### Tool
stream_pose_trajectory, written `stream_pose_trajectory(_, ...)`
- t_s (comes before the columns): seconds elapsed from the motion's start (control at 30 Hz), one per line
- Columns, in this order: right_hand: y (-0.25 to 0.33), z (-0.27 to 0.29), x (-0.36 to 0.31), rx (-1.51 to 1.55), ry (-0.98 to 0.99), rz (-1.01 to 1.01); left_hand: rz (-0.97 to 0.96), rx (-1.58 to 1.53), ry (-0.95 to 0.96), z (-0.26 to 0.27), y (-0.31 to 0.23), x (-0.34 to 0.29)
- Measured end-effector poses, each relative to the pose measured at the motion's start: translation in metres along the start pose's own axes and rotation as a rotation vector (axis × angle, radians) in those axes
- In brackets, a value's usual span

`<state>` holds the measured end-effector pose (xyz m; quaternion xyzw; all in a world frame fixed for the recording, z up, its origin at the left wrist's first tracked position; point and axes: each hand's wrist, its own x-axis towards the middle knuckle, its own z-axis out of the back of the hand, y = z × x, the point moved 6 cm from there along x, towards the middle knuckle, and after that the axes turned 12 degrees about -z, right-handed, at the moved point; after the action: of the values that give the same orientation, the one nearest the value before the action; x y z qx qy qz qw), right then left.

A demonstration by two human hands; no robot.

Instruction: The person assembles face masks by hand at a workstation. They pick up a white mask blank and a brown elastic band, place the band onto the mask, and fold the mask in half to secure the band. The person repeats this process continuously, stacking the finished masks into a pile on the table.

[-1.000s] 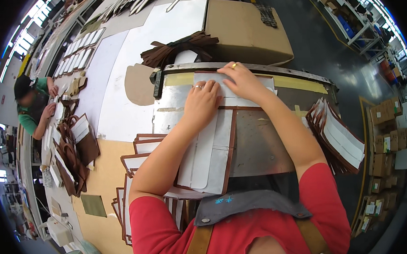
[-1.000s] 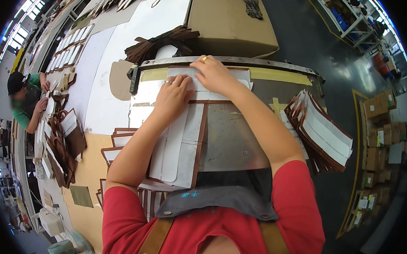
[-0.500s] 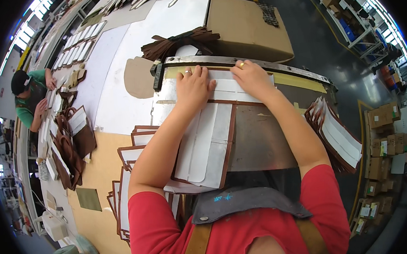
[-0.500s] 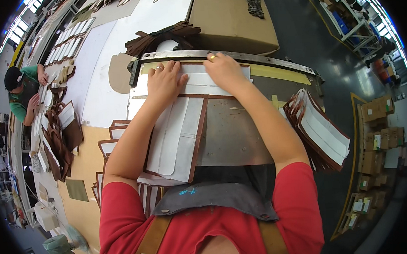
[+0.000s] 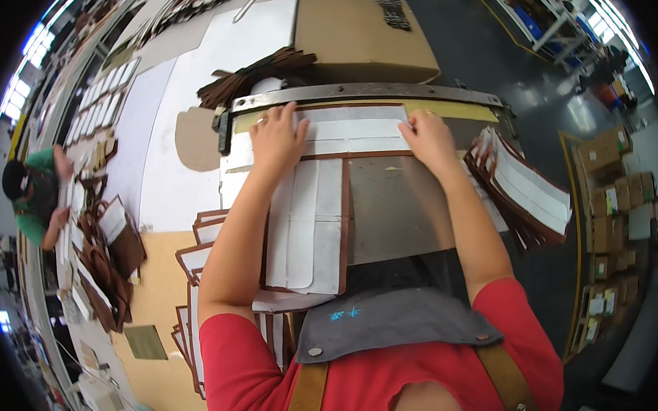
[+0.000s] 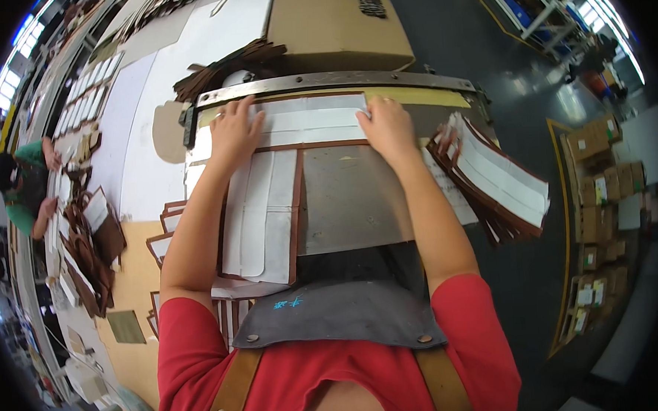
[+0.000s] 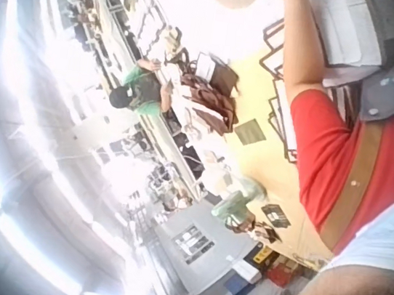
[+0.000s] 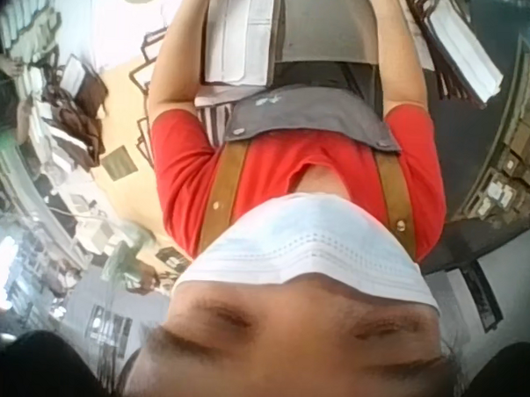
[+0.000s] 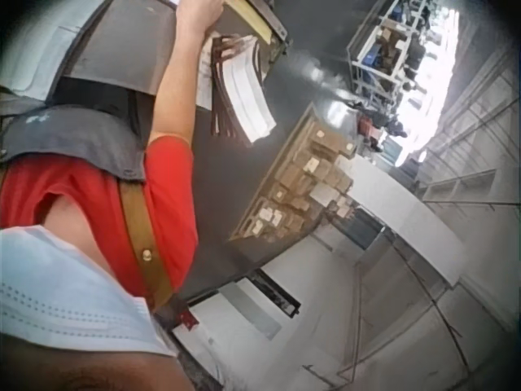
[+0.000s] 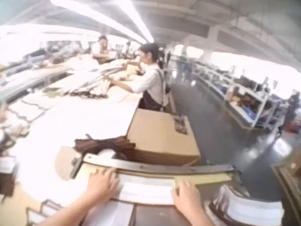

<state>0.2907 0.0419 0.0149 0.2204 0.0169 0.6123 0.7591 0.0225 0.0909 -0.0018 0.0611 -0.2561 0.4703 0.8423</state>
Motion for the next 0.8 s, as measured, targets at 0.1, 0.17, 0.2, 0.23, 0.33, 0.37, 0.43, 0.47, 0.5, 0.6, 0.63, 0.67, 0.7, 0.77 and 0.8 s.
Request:
stream_pose_trajectory(0.1, -0.002, 0.008, -0.005, 0.170, -0.167, -0.014, 0.005, -0.097, 0.107, 0.008, 0.013, 0.004)
stream_pose_trajectory(0.17, 0.009, 0.064, -0.021, 0.383, -0.214, -0.025, 0.056, -0.212, 0.410, 0.035, 0.003, 0.007)
stream_pose_trajectory(0.2, 0.004, 0.093, -0.030, 0.397, -0.303, -0.011, 0.130, -0.328, 0.601, 0.045, -0.003, 0.002)
stream_pose_trajectory(0.23, -0.009, 0.125, -0.039, 0.458, -0.319, -0.024, 0.087, -0.349, 0.702, 0.052, -0.018, -0.001)
stream_pose_trajectory(0.33, -0.111, 0.196, -0.068, 0.663, -0.344, -0.282, -0.144, -0.269, 0.714, 0.046, -0.043, -0.011)
stream_pose_trajectory(0.37, -0.142, 0.213, -0.082, 0.713, -0.402, -0.296, -0.231, -0.213, 0.718, 0.041, -0.046, -0.015)
stream_pose_trajectory(0.43, -0.201, 0.244, -0.114, 0.743, -0.465, -0.361, -0.304, -0.146, 0.634, 0.028, -0.055, -0.017)
stream_pose_trajectory(0.47, -0.227, 0.250, -0.127, 0.738, -0.465, -0.400, -0.336, -0.109, 0.587, 0.024, -0.060, -0.016)
stream_pose_trajectory(0.5, -0.243, 0.249, -0.134, 0.684, -0.436, -0.464, -0.287, -0.130, 0.631, 0.022, -0.063, -0.013)
stream_pose_trajectory(0.6, -0.258, 0.235, -0.142, 0.337, -0.449, -0.582, -0.319, -0.207, 0.485, 0.006, -0.061, -0.007)
stream_pose_trajectory(0.63, -0.242, 0.233, -0.138, 0.244, -0.563, -0.543, -0.327, -0.259, 0.453, 0.004, -0.059, -0.006)
stream_pose_trajectory(0.67, -0.213, 0.235, -0.133, 0.142, -0.675, -0.505, -0.338, -0.318, 0.422, 0.002, -0.056, -0.003)
stream_pose_trajectory(0.7, -0.198, 0.232, -0.127, 0.297, -0.712, -0.405, -0.350, -0.377, 0.391, 0.002, -0.055, -0.002)
stream_pose_trajectory(0.77, -0.135, 0.210, -0.100, 0.509, -0.616, -0.309, -0.408, -0.304, 0.339, 0.000, -0.055, -0.006)
stream_pose_trajectory(0.8, -0.096, 0.194, -0.087, 0.536, -0.499, -0.228, -0.435, -0.269, 0.310, 0.001, -0.056, -0.007)
